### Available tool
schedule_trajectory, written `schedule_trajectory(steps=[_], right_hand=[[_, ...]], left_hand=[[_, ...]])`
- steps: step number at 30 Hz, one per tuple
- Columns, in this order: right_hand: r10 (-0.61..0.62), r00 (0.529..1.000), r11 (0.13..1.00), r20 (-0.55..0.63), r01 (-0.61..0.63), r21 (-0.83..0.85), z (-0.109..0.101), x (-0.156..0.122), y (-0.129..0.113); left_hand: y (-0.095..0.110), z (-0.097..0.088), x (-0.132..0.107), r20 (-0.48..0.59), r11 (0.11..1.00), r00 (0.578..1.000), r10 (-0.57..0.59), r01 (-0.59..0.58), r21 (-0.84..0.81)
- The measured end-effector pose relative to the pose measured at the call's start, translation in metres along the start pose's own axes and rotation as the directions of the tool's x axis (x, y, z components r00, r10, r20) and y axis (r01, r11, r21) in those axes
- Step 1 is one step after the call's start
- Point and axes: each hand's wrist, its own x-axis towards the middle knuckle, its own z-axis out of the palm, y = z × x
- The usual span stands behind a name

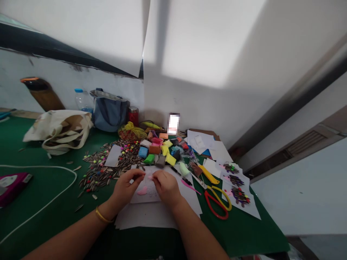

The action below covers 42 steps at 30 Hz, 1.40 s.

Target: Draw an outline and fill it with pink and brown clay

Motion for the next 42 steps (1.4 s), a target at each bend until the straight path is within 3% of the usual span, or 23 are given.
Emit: schedule_trajectory(steps=[7,13,19,23,31,37,42], right_hand=[[-0.019,1.000,1.000,0.002,0.019,0.024,0.003,-0.001,0.001],[-0.022,0.999,0.999,0.047,0.020,0.036,0.006,0.001,0.001],[-0.019,0.999,0.999,0.035,0.017,0.050,0.008,0.002,0.001],[0.010,0.999,0.997,0.042,-0.013,0.082,0.008,0.001,0.002],[0.030,0.999,0.995,0.014,-0.031,0.095,0.008,0.002,0.002],[0.035,0.999,0.993,-0.014,-0.033,0.109,0.006,0.003,0.001],[0.052,0.998,0.991,-0.031,-0.048,0.127,0.006,0.002,0.002]], left_hand=[[-0.004,0.000,0.001,0.024,0.993,0.993,-0.112,0.112,0.028],[-0.006,0.000,0.001,0.040,0.998,0.999,0.004,-0.002,-0.059],[-0.007,0.001,0.001,0.113,0.999,0.993,0.028,-0.025,-0.022],[-0.008,0.001,0.002,0.187,1.000,0.982,0.011,-0.012,0.007],[-0.011,0.003,0.004,0.086,0.983,0.987,-0.135,0.144,-0.112],[-0.005,-0.001,0.007,0.140,0.984,0.988,-0.071,0.092,-0.152],[-0.014,0.000,0.006,0.221,0.990,0.972,-0.086,0.107,-0.087]])
